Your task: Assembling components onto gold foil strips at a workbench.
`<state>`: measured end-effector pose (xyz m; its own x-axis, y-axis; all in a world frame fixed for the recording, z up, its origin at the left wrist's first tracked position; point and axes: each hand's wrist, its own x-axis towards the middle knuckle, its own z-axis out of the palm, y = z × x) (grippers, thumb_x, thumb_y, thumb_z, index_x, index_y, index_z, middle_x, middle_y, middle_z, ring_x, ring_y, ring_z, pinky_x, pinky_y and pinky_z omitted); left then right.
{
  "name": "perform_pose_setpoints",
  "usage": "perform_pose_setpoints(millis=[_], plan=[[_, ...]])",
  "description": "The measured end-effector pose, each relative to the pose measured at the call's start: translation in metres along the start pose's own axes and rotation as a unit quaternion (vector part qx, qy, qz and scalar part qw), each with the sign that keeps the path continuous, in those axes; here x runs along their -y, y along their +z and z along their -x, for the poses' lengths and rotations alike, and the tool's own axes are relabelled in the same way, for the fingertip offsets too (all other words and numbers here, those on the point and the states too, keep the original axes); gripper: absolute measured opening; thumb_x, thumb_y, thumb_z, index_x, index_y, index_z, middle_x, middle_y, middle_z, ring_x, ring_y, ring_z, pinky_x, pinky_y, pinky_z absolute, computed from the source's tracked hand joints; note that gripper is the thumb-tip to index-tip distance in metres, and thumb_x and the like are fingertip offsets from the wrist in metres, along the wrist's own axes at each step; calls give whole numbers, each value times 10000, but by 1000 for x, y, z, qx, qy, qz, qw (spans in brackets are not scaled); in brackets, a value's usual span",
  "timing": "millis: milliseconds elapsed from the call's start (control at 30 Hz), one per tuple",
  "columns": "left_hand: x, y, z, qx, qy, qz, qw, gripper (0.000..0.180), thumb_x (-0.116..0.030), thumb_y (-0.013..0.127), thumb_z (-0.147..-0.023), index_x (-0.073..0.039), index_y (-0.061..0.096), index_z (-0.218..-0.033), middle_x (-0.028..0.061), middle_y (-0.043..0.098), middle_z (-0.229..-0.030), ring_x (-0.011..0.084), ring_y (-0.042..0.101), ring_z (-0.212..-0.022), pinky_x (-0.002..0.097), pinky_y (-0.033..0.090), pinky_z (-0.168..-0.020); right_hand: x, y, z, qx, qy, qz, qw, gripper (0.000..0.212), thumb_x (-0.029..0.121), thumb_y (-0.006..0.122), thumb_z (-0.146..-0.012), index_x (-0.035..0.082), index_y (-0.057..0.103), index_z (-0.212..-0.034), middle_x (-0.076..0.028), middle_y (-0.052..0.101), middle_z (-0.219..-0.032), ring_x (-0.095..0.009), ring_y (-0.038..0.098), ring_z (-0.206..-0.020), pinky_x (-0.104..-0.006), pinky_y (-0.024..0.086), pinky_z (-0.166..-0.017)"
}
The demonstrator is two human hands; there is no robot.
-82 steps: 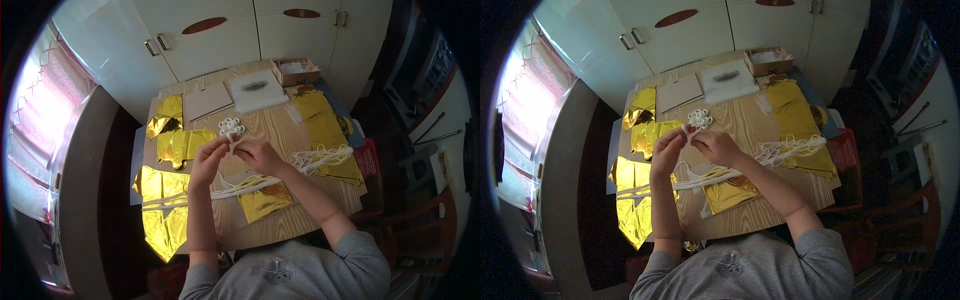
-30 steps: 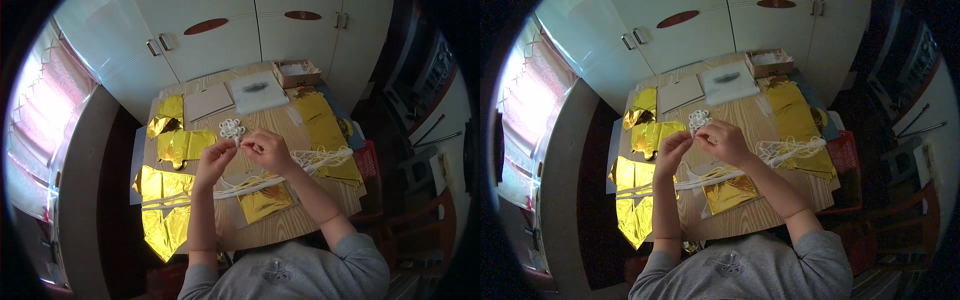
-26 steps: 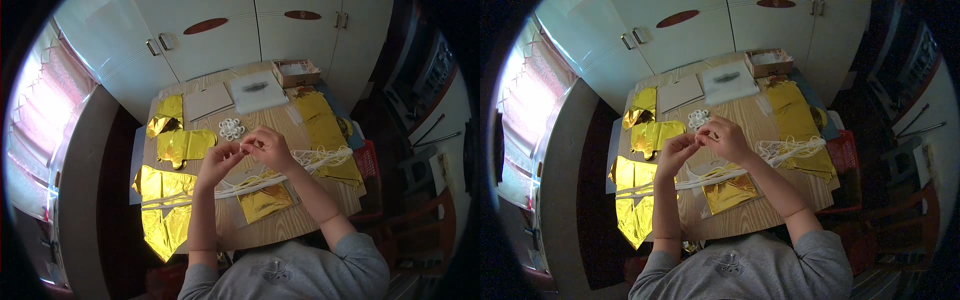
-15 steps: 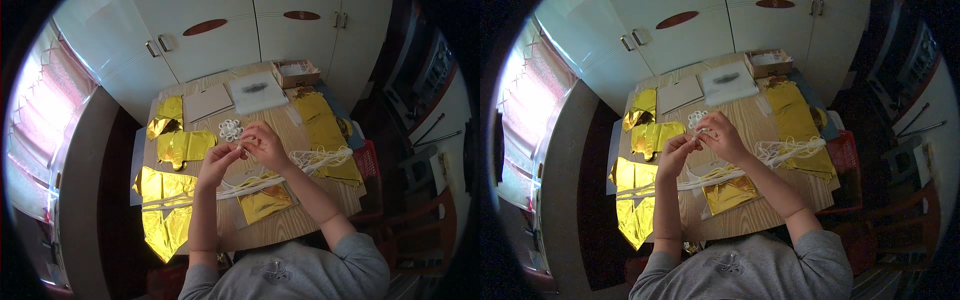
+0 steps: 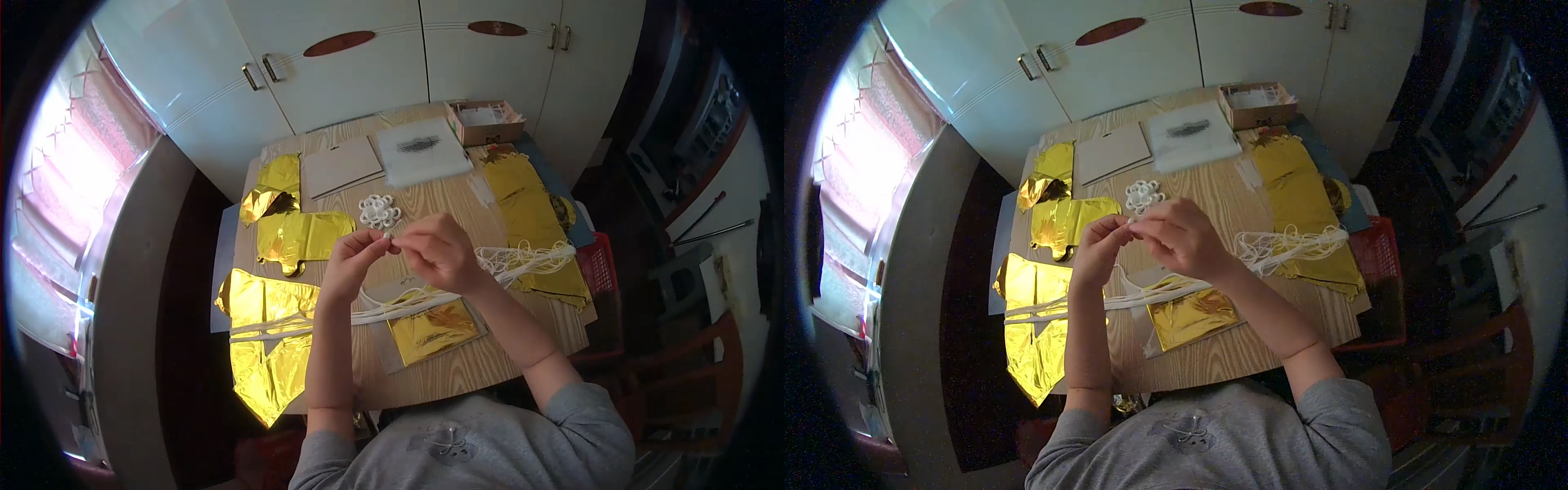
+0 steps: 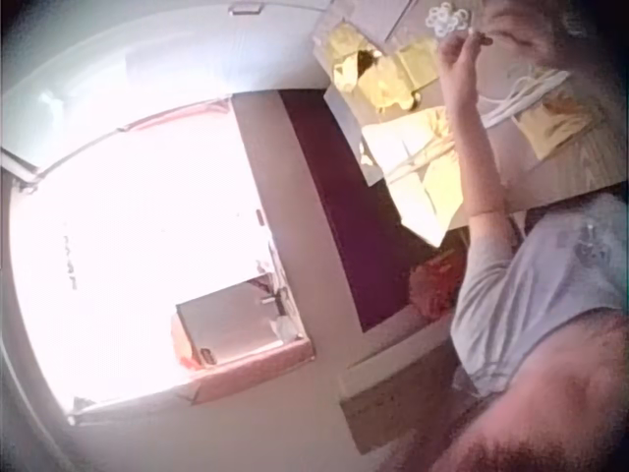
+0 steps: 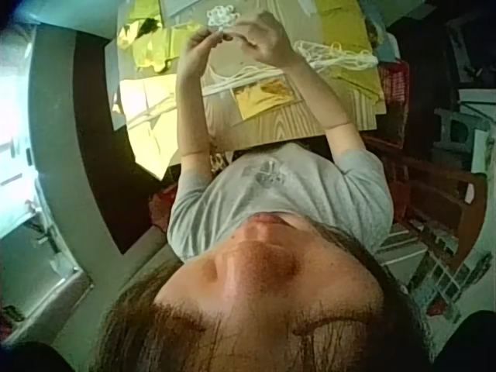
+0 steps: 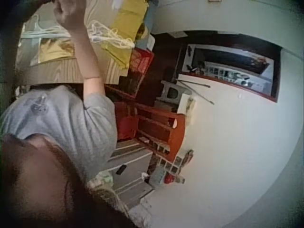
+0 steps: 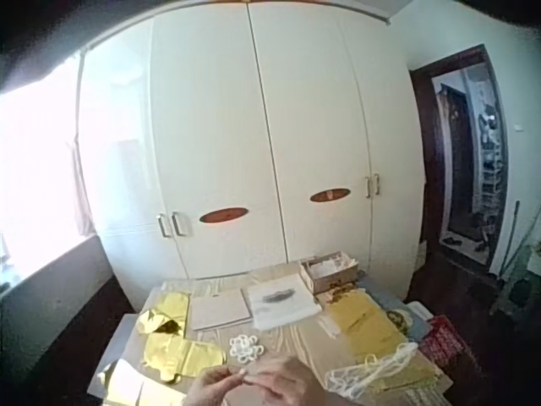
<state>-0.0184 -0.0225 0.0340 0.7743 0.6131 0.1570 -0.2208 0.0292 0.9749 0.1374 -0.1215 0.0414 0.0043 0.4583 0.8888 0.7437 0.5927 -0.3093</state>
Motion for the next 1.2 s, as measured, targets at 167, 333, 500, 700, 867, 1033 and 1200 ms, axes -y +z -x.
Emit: perform_pose_setpoints(millis=[167,333,500,700,867,1033,1200], plan=[[-7,7,2,23,4,3,1000,133,-108,542,-848,8,602,-871,51,623,-812,112,571,-815,246,424,-781,-8,10,2,36,65,-66,995,217,36,594,-765,40,611,-981,-77,601,-911,-244,589,-829,-308,489,-712],[-5,5,2,18,18,10,1000,134,-105,542,-847,9,604,-881,54,623,-827,120,573,-825,256,431,-790,-9,9,5,84,260,-271,923,178,65,551,-838,-1,602,-995,-78,637,-885,-153,610,-810,-268,496,-726],[-6,8,3,20,11,16,1000,115,-65,515,-822,11,581,-878,76,617,-821,133,563,-807,257,410,-769,-16,9,7,95,343,-416,837,156,33,551,-835,-14,604,-974,-65,638,-866,-102,596,-823,-232,491,-727],[-3,7,3,50,6,22,999,108,-58,519,-806,10,574,-869,71,607,-789,139,571,-793,266,433,-755,-20,11,12,102,356,-374,850,126,7,581,-789,-13,599,-913,-47,635,-804,-89,600,-771,-230,495,-702],[-1,1,1,13,-37,28,999,111,-56,517,-801,13,565,-874,87,604,-792,122,560,-740,239,438,-701,-13,21,11,76,402,-354,841,92,13,589,-769,-10,592,-859,-36,625,-775,-79,597,-754,-232,498,-675],[6,-36,-6,-166,-17,170,971,125,-79,523,-811,-27,517,-924,115,599,-792,98,530,-657,182,428,-558,-42,44,-3,56,421,-396,814,96,15,605,-754,-12,594,-846,-34,615,-782,-79,585,-684,-212,485,-656],[-6,-82,5,-272,95,266,920,81,-61,502,-832,-71,487,-911,99,606,-784,68,489,-553,148,381,-450,-128,85,-13,133,464,-308,820,91,37,622,-728,-2,616,-810,-32,609,-720,-90,567,-592,-207,459,-560]])
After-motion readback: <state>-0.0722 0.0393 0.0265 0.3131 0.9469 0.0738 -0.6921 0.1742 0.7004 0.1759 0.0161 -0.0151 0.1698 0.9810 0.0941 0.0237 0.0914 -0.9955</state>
